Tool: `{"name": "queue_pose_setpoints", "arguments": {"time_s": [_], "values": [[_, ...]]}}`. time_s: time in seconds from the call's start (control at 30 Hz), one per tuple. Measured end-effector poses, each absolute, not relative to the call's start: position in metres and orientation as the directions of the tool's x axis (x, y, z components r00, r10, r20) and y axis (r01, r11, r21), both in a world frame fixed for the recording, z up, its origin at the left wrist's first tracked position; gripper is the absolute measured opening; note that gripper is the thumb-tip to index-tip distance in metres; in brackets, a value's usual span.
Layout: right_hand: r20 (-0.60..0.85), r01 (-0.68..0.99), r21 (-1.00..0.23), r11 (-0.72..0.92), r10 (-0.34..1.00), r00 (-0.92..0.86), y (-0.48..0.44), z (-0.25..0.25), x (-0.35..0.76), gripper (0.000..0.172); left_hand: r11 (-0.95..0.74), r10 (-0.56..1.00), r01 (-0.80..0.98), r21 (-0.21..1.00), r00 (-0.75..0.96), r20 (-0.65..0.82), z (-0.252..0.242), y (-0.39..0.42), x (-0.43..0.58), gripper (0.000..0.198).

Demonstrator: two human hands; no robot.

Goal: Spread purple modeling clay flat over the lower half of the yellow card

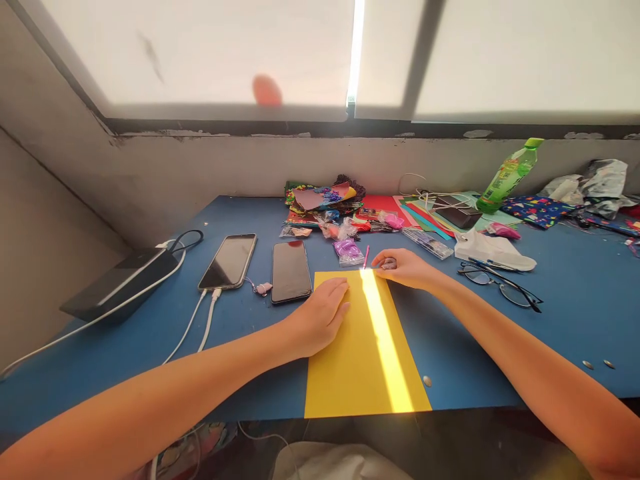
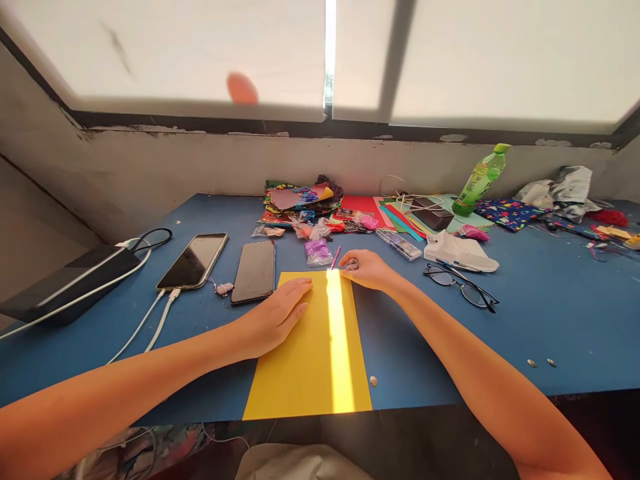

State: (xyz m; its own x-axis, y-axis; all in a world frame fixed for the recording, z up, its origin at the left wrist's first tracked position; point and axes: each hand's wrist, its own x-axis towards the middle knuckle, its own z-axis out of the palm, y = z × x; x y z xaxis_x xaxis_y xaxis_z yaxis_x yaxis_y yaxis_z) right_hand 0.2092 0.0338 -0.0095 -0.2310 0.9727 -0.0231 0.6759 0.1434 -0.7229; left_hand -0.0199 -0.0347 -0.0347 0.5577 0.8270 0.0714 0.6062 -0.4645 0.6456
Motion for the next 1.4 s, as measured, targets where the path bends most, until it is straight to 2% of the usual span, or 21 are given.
{"name": "queue_pose_setpoints", "arguments": {"time_s": [0.3, 0.67, 0.8, 0.93, 1.1, 1.27, 1.4], "values": [[-0.062, 0.62, -0.782, 0.058, 0.983, -0.17, 0.032, -0.008, 0.207, 0.005, -0.392, 0.884, 0.721, 0.571, 0.467, 0.017, -0.034, -0.026, -0.021, 0.055], [-0.138, 0.361, -0.933, -0.017, 0.939, -0.314, 0.019, 0.008, 0.199, 0.031, -0.383, 0.914, 0.742, 0.55, 0.391, 0.11, -0.038, -0.023, -0.025, 0.056], [-0.178, 0.281, -0.957, -0.074, 0.914, -0.365, 0.019, 0.009, 0.201, 0.042, -0.401, 0.914, 0.727, 0.558, 0.362, 0.184, -0.038, -0.018, -0.024, 0.045], [-0.21, 0.276, -0.956, -0.097, 0.884, -0.417, 0.022, 0.005, 0.201, 0.048, -0.447, 0.894, 0.703, 0.554, 0.372, 0.25, -0.037, -0.015, -0.024, 0.021], [-0.179, 0.345, -0.939, -0.009, 0.867, -0.465, 0.024, -0.005, 0.201, 0.05, -0.534, 0.845, 0.667, 0.52, 0.428, 0.319, -0.035, -0.023, -0.025, 0.021], [-0.065, 0.459, -0.861, 0.221, 0.846, -0.529, 0.025, -0.015, 0.2, 0.032, -0.601, 0.799, 0.634, 0.487, 0.489, 0.35, -0.034, -0.032, -0.023, 0.022], [0.077, 0.505, -0.751, 0.425, 0.816, -0.572, 0.029, -0.017, 0.207, 0.021, -0.627, 0.779, 0.615, 0.479, 0.517, 0.355, -0.034, -0.034, -0.023, 0.022]]}}
